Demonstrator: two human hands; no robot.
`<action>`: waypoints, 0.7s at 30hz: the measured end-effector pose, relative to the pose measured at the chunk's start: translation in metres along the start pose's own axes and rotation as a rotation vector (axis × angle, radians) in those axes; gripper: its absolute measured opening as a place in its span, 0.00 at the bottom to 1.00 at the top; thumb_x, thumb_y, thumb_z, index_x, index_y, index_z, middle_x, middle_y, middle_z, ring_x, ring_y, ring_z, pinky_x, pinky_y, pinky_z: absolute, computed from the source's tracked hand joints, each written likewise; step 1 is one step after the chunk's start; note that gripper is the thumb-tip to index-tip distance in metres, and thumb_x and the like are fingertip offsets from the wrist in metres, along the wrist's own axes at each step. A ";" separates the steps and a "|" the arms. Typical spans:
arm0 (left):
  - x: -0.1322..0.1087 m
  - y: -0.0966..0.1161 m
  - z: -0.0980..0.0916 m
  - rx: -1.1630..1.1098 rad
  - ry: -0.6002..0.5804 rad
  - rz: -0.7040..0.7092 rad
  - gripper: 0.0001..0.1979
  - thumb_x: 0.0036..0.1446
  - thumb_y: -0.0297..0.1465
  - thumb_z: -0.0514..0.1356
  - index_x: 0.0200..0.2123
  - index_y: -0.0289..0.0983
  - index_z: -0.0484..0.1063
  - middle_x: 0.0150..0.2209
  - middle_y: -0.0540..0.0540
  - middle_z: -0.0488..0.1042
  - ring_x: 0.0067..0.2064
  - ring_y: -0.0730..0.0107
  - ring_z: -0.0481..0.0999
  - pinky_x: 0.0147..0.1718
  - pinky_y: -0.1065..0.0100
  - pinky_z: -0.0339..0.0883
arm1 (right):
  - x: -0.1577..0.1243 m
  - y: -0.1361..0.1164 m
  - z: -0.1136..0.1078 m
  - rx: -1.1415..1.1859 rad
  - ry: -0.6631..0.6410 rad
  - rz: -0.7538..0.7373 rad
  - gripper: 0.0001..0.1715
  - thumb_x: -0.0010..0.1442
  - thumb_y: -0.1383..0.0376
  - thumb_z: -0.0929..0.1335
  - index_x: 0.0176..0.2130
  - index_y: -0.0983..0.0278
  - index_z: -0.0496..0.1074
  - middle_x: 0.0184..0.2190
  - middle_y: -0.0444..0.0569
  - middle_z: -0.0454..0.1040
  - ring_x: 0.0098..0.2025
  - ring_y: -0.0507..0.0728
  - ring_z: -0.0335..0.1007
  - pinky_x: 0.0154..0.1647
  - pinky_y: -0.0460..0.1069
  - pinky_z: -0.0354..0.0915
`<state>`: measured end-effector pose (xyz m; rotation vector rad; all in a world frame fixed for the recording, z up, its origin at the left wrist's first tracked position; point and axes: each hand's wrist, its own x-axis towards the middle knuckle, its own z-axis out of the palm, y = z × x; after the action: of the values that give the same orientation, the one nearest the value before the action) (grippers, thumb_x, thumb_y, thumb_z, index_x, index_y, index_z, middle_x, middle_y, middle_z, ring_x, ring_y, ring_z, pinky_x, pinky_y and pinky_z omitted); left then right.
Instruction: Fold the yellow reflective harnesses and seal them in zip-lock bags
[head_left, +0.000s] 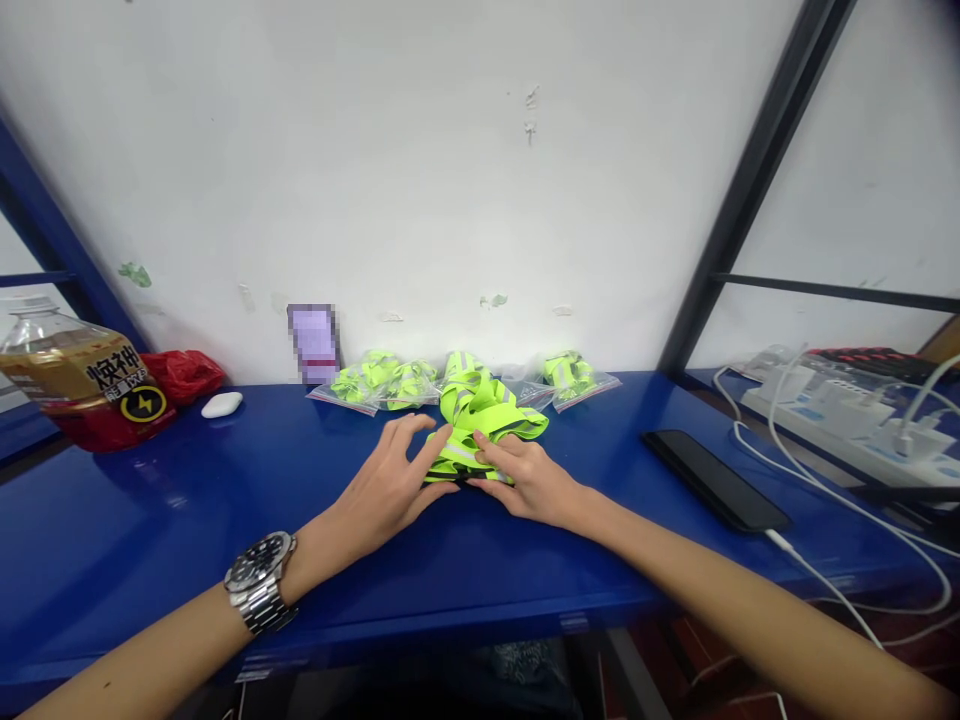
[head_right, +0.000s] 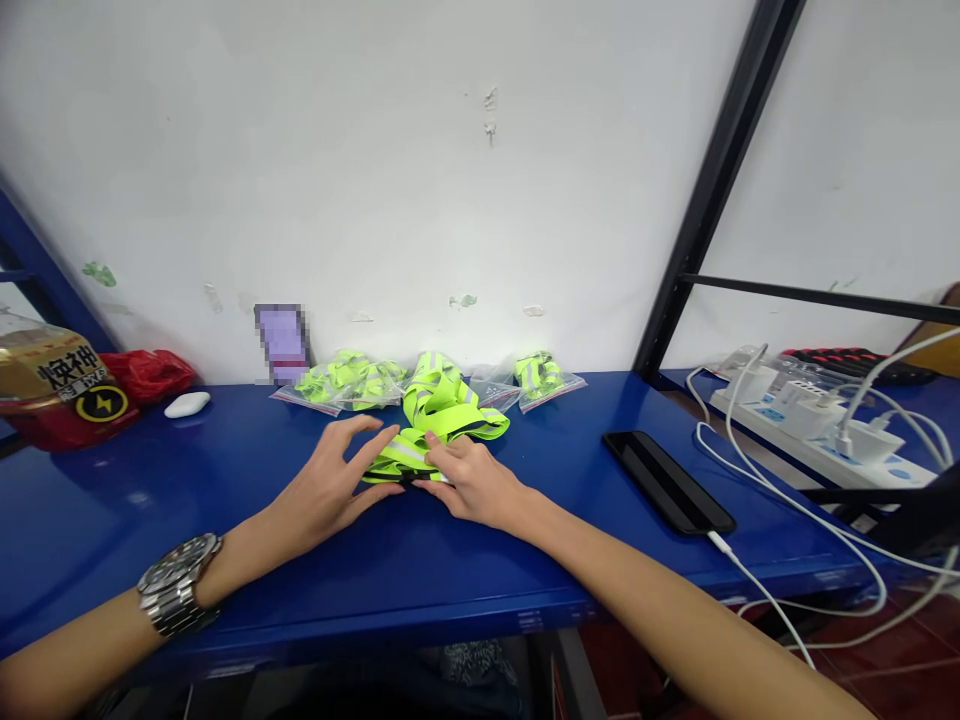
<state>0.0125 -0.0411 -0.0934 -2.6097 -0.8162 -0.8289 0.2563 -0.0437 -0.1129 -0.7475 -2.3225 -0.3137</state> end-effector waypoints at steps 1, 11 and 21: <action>0.003 -0.001 0.000 -0.048 -0.065 0.014 0.26 0.64 0.38 0.54 0.62 0.37 0.54 0.55 0.34 0.65 0.57 0.53 0.65 0.54 0.53 0.65 | 0.000 -0.001 0.000 0.017 0.008 -0.005 0.28 0.64 0.62 0.65 0.60 0.69 0.58 0.36 0.56 0.76 0.33 0.58 0.71 0.33 0.51 0.67; 0.012 0.005 0.008 -0.287 -0.339 -0.020 0.09 0.66 0.30 0.49 0.41 0.36 0.67 0.37 0.43 0.73 0.39 0.64 0.72 0.38 0.66 0.64 | -0.004 -0.008 -0.021 0.273 -0.198 0.161 0.34 0.62 0.65 0.67 0.64 0.62 0.55 0.50 0.55 0.74 0.38 0.56 0.74 0.38 0.50 0.68; 0.036 -0.005 -0.001 -0.625 -0.411 -0.306 0.14 0.63 0.39 0.51 0.38 0.35 0.70 0.32 0.48 0.71 0.32 0.70 0.69 0.32 0.70 0.61 | 0.010 -0.006 -0.024 0.372 -0.117 0.460 0.19 0.62 0.60 0.66 0.51 0.65 0.71 0.33 0.48 0.78 0.27 0.53 0.68 0.30 0.46 0.61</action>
<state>0.0330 -0.0218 -0.0709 -3.3347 -1.2580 -0.7134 0.2594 -0.0544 -0.0882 -1.0908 -2.1429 0.3641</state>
